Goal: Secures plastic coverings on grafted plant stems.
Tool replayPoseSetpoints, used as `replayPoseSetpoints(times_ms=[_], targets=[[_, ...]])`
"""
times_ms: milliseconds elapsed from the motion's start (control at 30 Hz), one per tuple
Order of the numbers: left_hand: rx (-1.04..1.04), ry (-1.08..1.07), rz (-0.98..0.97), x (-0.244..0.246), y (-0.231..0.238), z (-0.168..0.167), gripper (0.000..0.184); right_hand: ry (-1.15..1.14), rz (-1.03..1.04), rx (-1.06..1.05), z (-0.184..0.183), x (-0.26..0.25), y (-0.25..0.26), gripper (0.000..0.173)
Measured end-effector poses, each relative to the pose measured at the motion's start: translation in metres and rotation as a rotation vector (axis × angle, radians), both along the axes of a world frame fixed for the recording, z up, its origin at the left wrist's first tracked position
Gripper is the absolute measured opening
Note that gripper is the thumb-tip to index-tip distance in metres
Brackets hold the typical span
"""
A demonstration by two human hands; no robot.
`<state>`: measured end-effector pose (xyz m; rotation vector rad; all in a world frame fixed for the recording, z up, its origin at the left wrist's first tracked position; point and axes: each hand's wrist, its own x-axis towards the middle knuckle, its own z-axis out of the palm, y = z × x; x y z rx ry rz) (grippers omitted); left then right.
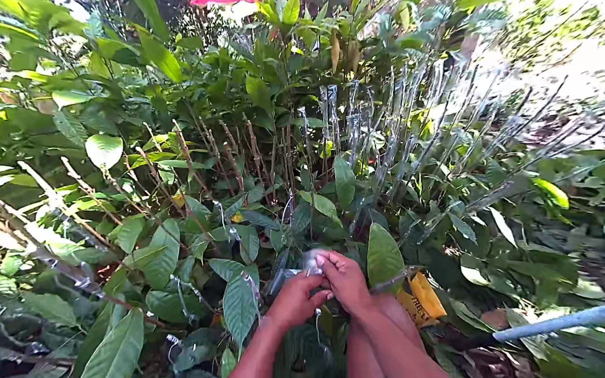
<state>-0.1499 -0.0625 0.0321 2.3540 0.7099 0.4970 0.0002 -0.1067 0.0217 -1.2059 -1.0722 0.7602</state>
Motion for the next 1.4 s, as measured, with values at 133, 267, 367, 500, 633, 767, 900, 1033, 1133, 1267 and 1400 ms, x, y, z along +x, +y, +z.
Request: replayPoseSetpoints(times_ms=[133,267,367,500,633,767,900,1033,1133,1267,1400], targets=[[-0.109,-0.037,0.004,-0.004,-0.004,-0.005,0.022,0.269,0.075,0.010,0.000,-0.007,0.003,0.049],[-0.208,-0.107,0.073,-0.010,-0.001,-0.002,0.019,0.215,0.091,-0.079,0.000,-0.007,0.007,0.025],[-0.245,-0.136,0.030,-0.014,0.002,-0.010,0.020,0.208,0.068,-0.048,-0.002,-0.011,0.007,0.012],[-0.458,-0.506,-0.060,-0.011,0.006,-0.031,0.015,0.397,0.041,0.086,-0.003,-0.013,0.009,0.013],[-0.565,-0.636,-0.060,-0.002,0.012,-0.037,0.008,0.385,0.042,0.081,-0.002,-0.007,0.008,0.012],[-0.549,-0.520,-0.110,0.001,0.017,-0.037,0.013,0.172,0.046,0.044,-0.007,-0.004,0.008,0.022],[-0.792,-0.880,-0.211,0.006,0.020,-0.047,0.018,0.364,0.050,0.197,-0.010,-0.004,0.011,0.005],[-1.213,-1.275,-0.030,0.020,0.025,-0.024,0.023,0.737,0.136,0.365,0.004,0.008,0.000,0.005],[-1.100,-1.029,0.155,0.025,0.036,0.001,0.028,0.843,-0.068,0.447,0.032,0.037,-0.018,0.017],[-0.914,-0.697,0.215,0.047,0.051,0.014,0.031,0.735,-0.208,0.603,0.061,0.078,-0.043,0.025],[-0.658,-0.457,0.401,0.086,0.085,0.016,0.048,0.594,-0.293,0.581,0.095,0.099,-0.048,0.036]])
